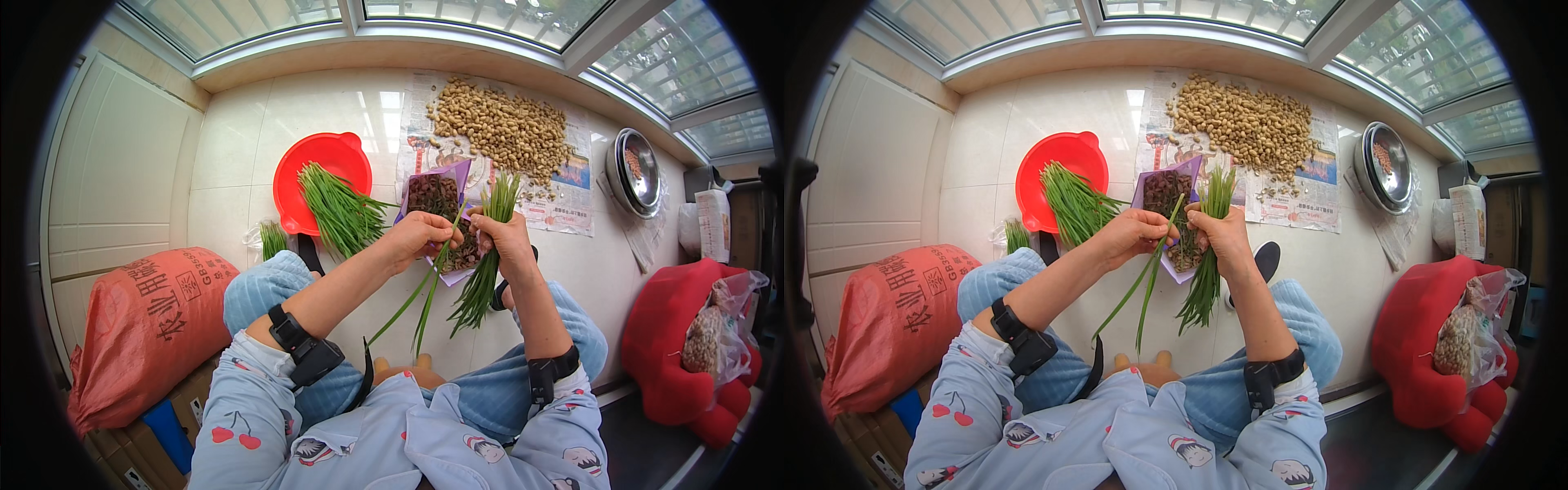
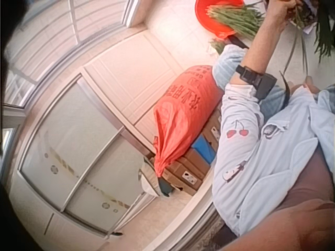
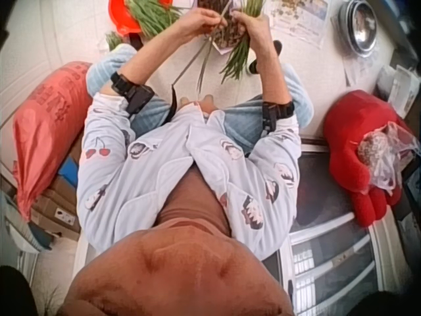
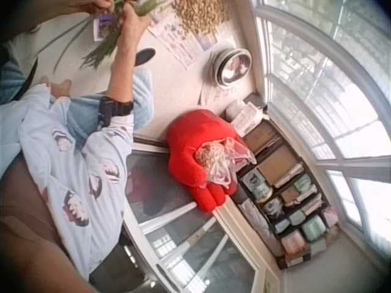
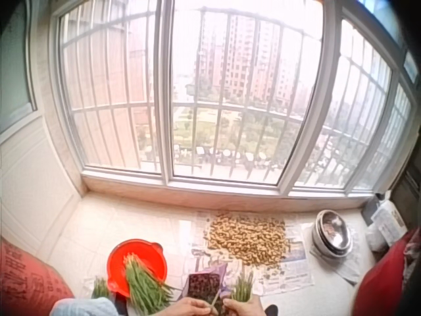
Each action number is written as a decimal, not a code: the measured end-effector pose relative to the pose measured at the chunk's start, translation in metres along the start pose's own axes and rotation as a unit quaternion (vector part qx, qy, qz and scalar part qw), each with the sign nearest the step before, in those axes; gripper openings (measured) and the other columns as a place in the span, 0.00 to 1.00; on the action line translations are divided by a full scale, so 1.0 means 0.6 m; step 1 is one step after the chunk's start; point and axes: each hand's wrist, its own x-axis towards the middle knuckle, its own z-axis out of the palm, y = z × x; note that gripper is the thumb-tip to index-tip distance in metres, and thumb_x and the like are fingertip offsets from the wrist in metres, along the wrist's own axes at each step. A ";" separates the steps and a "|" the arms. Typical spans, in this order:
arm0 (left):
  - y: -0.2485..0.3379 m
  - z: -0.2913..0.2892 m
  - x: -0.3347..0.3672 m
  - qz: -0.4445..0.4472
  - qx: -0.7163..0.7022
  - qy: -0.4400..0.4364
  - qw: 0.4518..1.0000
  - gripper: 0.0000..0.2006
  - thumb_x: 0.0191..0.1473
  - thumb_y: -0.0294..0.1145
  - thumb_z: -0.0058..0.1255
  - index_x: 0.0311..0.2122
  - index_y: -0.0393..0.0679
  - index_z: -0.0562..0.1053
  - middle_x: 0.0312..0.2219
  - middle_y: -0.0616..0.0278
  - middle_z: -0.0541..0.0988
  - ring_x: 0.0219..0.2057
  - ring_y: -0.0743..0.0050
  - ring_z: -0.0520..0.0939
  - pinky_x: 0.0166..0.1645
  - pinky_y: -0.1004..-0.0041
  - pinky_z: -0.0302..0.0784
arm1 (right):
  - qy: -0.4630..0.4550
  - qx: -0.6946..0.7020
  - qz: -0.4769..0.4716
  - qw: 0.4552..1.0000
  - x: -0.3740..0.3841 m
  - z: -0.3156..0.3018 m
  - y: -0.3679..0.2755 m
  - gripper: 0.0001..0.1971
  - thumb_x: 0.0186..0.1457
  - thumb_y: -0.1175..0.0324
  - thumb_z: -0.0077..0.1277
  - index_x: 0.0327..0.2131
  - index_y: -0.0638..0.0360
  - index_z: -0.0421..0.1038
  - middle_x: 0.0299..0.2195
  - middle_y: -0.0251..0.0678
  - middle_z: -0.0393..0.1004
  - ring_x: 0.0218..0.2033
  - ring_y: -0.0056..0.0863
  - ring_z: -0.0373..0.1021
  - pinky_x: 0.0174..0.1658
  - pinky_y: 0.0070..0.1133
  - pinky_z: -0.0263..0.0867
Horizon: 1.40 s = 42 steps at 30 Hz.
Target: The person sits on the floor and trims the ends of green onions by hand, placing the trimmed pieces into a purple bag. The person then places the trimmed green onions into a red bowl.
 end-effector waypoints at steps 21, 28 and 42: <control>-0.016 0.007 0.006 0.079 0.102 -0.006 0.992 0.04 0.48 0.29 0.53 0.27 0.40 0.75 0.21 0.70 0.75 0.21 0.85 0.71 0.25 0.82 0.67 | -0.003 0.028 -0.019 0.999 0.000 0.010 0.016 0.05 0.47 0.72 0.53 0.26 0.62 0.68 0.15 0.28 0.66 0.11 0.13 0.57 0.16 0.14 0.53; -0.008 0.001 0.004 0.069 0.042 0.032 0.996 0.05 0.50 0.30 0.52 0.29 0.41 0.74 0.24 0.69 0.76 0.23 0.84 0.72 0.29 0.80 0.68 | -0.022 0.017 -0.003 1.000 -0.002 0.007 0.007 0.09 0.48 0.67 0.55 0.25 0.62 0.69 0.18 0.30 0.70 0.12 0.13 0.57 0.16 0.14 0.53; 0.002 0.009 0.008 0.104 -0.080 0.040 0.991 0.09 0.51 0.29 0.51 0.37 0.39 0.73 0.34 0.64 0.77 0.34 0.79 0.76 0.40 0.74 0.74 | -0.044 0.026 -0.021 0.998 -0.024 0.030 0.014 0.09 0.45 0.73 0.56 0.34 0.63 0.72 0.19 0.25 0.68 0.16 0.11 0.58 0.18 0.11 0.52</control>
